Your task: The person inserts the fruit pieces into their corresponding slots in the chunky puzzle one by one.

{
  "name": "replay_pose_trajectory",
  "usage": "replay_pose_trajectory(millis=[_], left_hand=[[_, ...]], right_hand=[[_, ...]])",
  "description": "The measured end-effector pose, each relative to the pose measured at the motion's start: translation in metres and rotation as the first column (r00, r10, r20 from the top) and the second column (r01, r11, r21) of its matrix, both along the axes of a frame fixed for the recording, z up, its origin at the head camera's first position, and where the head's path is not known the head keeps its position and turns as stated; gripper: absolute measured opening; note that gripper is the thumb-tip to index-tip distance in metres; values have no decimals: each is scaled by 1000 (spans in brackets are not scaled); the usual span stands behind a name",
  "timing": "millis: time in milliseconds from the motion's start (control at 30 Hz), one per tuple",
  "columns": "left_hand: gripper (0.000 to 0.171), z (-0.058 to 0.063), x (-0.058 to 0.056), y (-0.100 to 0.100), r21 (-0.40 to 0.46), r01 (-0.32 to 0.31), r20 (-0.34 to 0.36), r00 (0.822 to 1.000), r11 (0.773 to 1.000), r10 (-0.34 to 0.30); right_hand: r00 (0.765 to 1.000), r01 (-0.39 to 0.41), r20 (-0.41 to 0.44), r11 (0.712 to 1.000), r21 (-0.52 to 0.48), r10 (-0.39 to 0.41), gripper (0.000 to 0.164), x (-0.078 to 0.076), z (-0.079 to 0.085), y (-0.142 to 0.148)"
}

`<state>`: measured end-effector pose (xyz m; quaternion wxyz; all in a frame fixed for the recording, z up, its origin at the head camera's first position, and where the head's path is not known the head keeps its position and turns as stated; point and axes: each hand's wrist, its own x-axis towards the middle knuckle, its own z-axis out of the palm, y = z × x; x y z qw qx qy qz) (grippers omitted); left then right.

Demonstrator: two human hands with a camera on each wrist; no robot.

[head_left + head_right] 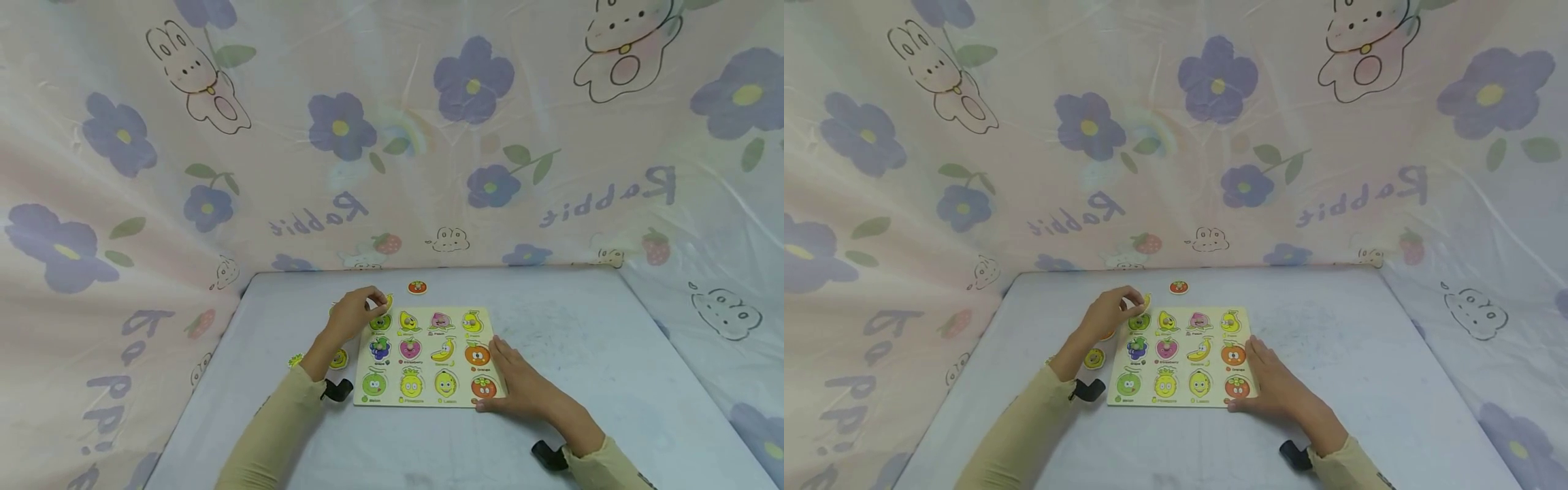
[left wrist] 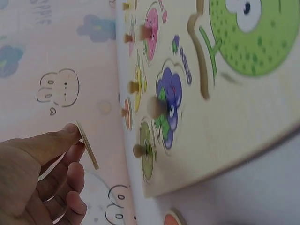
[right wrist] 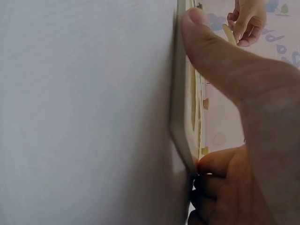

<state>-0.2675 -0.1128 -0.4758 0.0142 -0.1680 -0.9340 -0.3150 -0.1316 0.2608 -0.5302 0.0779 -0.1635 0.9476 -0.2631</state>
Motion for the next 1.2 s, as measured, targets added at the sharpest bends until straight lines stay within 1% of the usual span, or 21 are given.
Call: replay_pose_trajectory(millis=[267,433,500,633,733,867,1067,1200], left_hand=[[15,0,5,15,-34,53,-7,999,998,-53],[13,0,9,24,-16,93,19,996,996,-93],[11,-1,10,28,-18,108,18,994,994,-108],[10,-2,13,36,-50,128,4,992,991,-128],[10,-1,18,44,-68,136,14,991,988,-136],[9,-4,22,54,-92,155,23,988,984,-154],[10,-10,28,65,-102,210,49,977,972,-206],[10,-11,32,71,-125,232,33,973,965,-229]], right_hand=[[1000,-5,0,1000,-2,5,139,0,2,0],[1000,-3,0,1000,-4,3,139,1,3,0],[1000,-3,-2,1000,-2,3,138,1,3,0],[1000,-6,-7,1000,1,6,138,1,2,0],[1000,-8,-12,1000,2,8,137,1,3,-1],[1000,-8,-7,1000,-1,8,137,2,3,-2],[1000,-10,-3,1000,-7,10,137,1,3,-1],[1000,-5,4,1000,-7,5,138,1,3,-1]])
